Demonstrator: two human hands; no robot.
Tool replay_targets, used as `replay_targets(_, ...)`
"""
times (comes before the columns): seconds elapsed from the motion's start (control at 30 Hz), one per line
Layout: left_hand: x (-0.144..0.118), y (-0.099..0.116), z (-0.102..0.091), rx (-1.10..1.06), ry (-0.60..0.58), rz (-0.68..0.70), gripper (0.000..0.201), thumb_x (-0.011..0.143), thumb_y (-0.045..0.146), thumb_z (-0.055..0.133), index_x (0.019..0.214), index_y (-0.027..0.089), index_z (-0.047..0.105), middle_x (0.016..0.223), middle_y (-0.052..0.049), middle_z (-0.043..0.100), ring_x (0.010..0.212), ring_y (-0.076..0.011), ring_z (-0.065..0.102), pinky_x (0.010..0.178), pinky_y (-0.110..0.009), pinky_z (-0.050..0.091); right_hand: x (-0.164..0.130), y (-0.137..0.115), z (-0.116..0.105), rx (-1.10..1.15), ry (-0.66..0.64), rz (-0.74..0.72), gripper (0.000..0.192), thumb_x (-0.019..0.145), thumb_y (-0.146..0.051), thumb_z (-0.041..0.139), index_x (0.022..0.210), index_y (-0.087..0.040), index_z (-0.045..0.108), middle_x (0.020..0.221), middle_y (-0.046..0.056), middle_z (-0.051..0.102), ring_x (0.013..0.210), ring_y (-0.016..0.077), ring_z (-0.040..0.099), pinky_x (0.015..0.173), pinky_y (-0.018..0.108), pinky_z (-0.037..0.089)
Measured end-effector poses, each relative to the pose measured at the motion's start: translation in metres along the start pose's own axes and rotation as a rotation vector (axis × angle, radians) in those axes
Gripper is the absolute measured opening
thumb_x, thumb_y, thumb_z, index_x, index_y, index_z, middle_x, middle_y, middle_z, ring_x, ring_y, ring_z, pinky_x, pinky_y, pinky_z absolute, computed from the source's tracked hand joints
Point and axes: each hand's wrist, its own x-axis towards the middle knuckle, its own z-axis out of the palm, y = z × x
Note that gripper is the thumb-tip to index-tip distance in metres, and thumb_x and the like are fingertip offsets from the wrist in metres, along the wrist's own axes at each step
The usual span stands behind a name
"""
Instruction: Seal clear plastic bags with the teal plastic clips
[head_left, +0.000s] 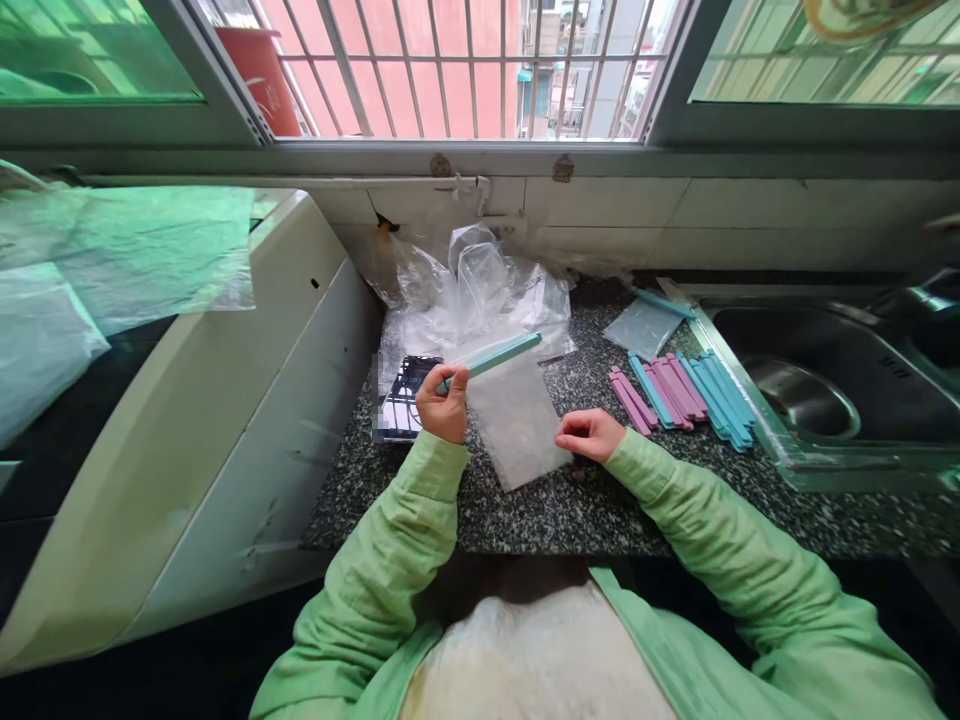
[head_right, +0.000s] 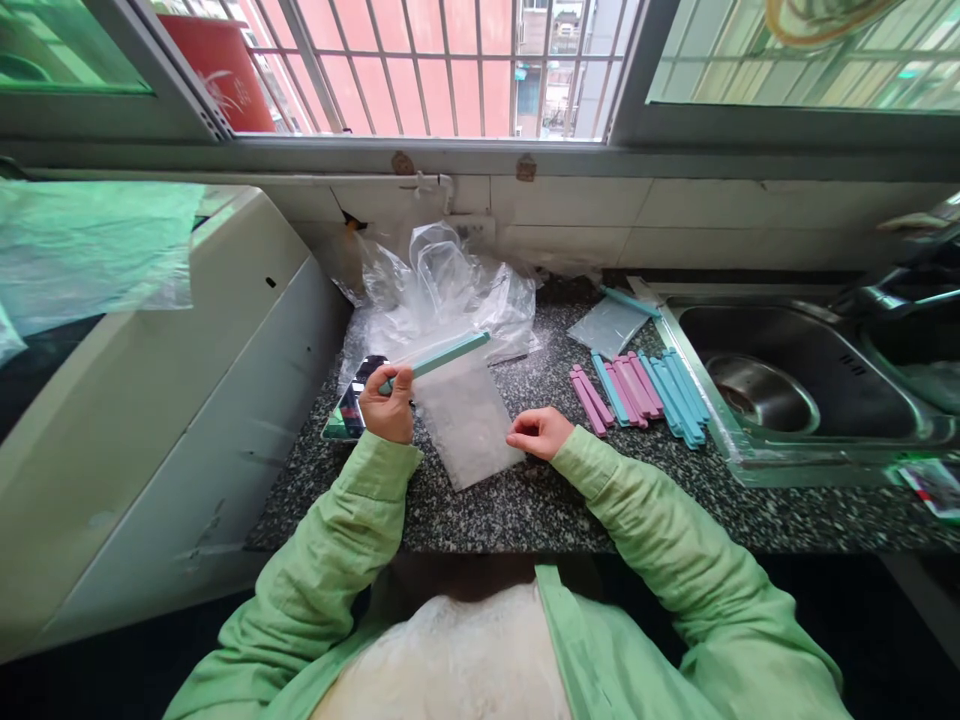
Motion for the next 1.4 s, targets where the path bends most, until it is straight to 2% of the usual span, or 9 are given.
replay_targets(0.1,0.001,-0.002,-0.001,-0.016,0.005,0.004,0.039,0.061,0.053,0.062,0.063,0.015,0.057,0.054,0.004,0.048,0.048,-0.0054,0.041,0.048,-0.018,0.035,-0.005,0.005,0.002,-0.148,0.002,-0.063,0.025,0.070,-0.037,0.055,0.060,-0.015,0.059,0.053,0.000,0.054,0.048,0.0084,0.045,0.048,0.021,0.035)
replay_targets(0.23,0.000,-0.002,-0.001,-0.025,-0.099,-0.045,0.040,0.060,0.055,0.062,0.063,0.015,0.059,0.054,0.003,0.051,0.048,-0.0061,0.043,0.047,-0.018,0.036,-0.011,0.002,0.000,-0.292,0.061,-0.097,0.017,0.068,-0.032,0.057,0.064,-0.016,0.059,0.054,-0.001,0.055,0.048,0.0083,0.045,0.048,0.021,0.036)
replay_targets(0.3,-0.001,0.000,0.000,-0.025,-0.176,-0.046,0.039,0.061,0.054,0.062,0.062,0.015,0.058,0.056,0.002,0.052,0.051,-0.0073,0.046,0.050,-0.019,0.038,-0.013,-0.005,-0.005,-0.312,0.178,-0.116,0.018,0.068,-0.034,0.059,0.075,-0.017,0.060,0.059,0.000,0.057,0.049,0.0089,0.047,0.048,0.022,0.039)
replay_targets(0.43,-0.007,0.006,0.005,-0.021,-0.402,0.072,0.032,0.063,0.046,0.063,0.058,0.015,0.058,0.060,0.000,0.054,0.060,-0.0097,0.050,0.060,-0.022,0.042,-0.015,-0.023,-0.021,-0.355,0.548,-0.245,0.034,0.073,-0.041,0.056,0.095,-0.016,0.056,0.082,0.006,0.059,0.056,0.0109,0.049,0.049,0.024,0.041)
replay_targets(0.5,-0.011,0.009,0.007,-0.016,-0.515,0.139,0.028,0.065,0.042,0.062,0.060,0.015,0.059,0.061,-0.001,0.054,0.062,-0.0104,0.050,0.062,-0.023,0.042,-0.015,-0.030,-0.027,-0.442,0.614,-0.332,0.038,0.073,-0.042,0.057,0.101,-0.016,0.054,0.090,0.009,0.059,0.062,0.0132,0.051,0.053,0.027,0.043)
replay_targets(0.67,-0.019,0.011,0.014,-0.015,-0.675,0.205,0.024,0.069,0.038,0.060,0.063,0.015,0.058,0.063,-0.001,0.052,0.061,-0.0101,0.048,0.059,-0.023,0.041,-0.019,-0.031,-0.035,-0.714,0.479,-0.466,0.019,0.077,-0.035,0.053,0.082,-0.017,0.059,0.075,0.006,0.063,0.071,0.0173,0.053,0.068,0.030,0.043)
replay_targets(0.9,-0.023,0.014,0.040,-0.033,-0.788,0.083,0.028,0.067,0.042,0.060,0.065,0.014,0.057,0.068,-0.002,0.052,0.066,-0.0110,0.049,0.060,-0.022,0.040,-0.029,-0.022,-0.049,-0.950,0.367,-0.489,0.021,0.081,-0.032,0.047,0.073,-0.016,0.059,0.068,0.006,0.060,0.066,0.0162,0.051,0.061,0.027,0.038)
replay_targets(1.13,-0.021,0.013,0.081,0.143,-0.899,-0.263,0.036,0.053,0.046,0.067,0.060,0.014,0.053,0.051,0.006,0.041,0.048,-0.0056,0.035,0.046,-0.019,0.029,-0.025,-0.001,-0.087,-0.881,0.476,-0.394,0.020,0.079,-0.032,0.047,0.070,-0.017,0.056,0.065,0.005,0.056,0.060,0.0144,0.050,0.056,0.024,0.037)
replay_targets(1.4,-0.003,-0.004,0.126,0.380,-1.034,-0.347,0.017,0.062,0.028,0.060,0.057,0.013,0.053,0.046,0.006,0.045,0.046,-0.0062,0.039,0.048,-0.020,0.031,-0.012,0.031,-0.173,-0.869,0.657,-0.079,0.016,0.071,-0.032,0.052,0.070,-0.018,0.059,0.069,0.005,0.059,0.056,0.0141,0.050,0.057,0.027,0.039)
